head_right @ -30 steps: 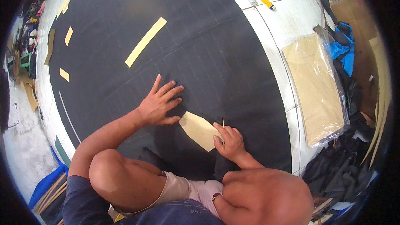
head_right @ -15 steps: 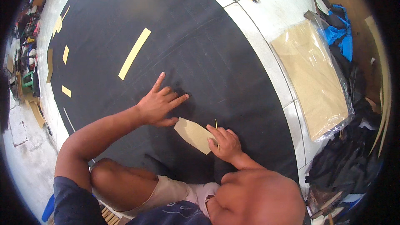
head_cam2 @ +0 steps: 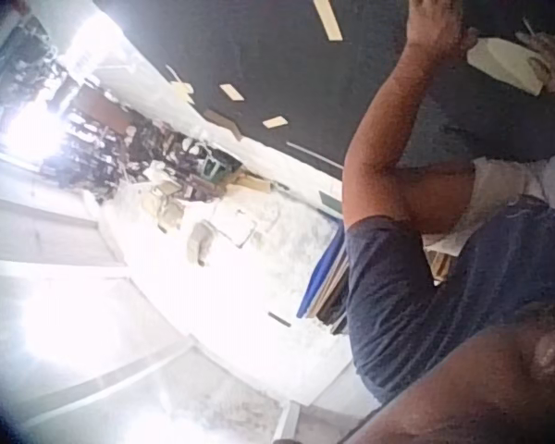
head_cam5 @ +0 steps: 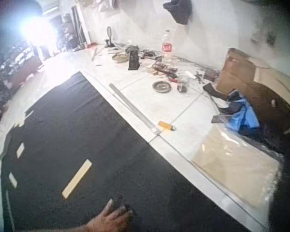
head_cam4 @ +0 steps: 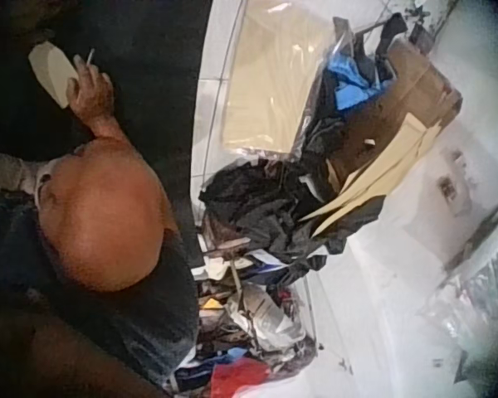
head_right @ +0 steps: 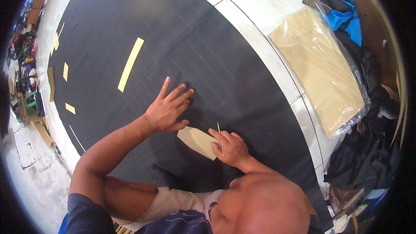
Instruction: The person traces outlines around cardboard templates onto a large sheet of black fabric using a marking tool.
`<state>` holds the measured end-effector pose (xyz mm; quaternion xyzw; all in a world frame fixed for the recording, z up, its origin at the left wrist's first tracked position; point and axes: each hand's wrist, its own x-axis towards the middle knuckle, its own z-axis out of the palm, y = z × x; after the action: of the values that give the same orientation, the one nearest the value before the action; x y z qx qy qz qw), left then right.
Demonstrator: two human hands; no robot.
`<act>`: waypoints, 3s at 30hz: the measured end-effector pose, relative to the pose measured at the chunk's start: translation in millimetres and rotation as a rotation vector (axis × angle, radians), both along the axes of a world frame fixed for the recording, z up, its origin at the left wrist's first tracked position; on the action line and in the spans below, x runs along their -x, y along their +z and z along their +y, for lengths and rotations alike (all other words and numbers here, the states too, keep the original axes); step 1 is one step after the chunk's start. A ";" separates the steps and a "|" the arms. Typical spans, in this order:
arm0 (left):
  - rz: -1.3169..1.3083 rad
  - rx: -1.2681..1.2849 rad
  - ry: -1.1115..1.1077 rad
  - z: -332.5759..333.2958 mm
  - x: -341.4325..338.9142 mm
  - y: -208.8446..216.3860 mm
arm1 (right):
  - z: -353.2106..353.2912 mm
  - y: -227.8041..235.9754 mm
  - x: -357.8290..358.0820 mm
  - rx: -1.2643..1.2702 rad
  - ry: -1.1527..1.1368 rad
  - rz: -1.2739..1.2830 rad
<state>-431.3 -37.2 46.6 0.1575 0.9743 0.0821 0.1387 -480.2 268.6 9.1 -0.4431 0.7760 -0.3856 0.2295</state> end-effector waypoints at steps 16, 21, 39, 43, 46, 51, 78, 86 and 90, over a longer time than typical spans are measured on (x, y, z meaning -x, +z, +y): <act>-0.038 0.002 0.110 17.0 32.6 -8.4 | 1.8 1.5 0.9 0.001 -0.007 -0.010; -0.092 -0.017 0.140 19.9 39.8 -7.0 | 3.5 3.2 1.7 -0.030 0.006 -0.042; -0.039 -0.101 0.276 27.1 32.0 -10.0 | -35.1 -16.8 172.0 0.095 -0.383 -0.041; 0.002 -0.196 0.424 32.9 35.7 -11.9 | -59.5 -21.4 183.0 0.007 -0.223 0.176; 0.145 -0.296 0.669 59.9 34.5 -27.3 | -62.8 -19.0 187.9 -0.024 -0.156 0.209; 0.305 -0.256 0.921 101.9 36.2 -44.7 | -61.0 -24.5 183.0 -0.013 -0.115 0.263; 0.387 -0.312 1.005 115.0 34.5 -60.1 | -13.3 -31.0 143.3 -0.060 -0.123 0.537; 0.369 -0.285 0.967 109.0 30.0 -63.1 | -12.6 -33.6 142.4 -0.082 -0.129 0.550; 0.377 -0.273 0.962 109.0 31.3 -60.0 | -12.3 -33.5 144.2 -0.059 -0.126 0.535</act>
<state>-462.6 71.7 -13.4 -0.2783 0.9248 0.2328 -0.1141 -624.4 256.3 -24.4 -0.4733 0.8460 -0.2456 0.0047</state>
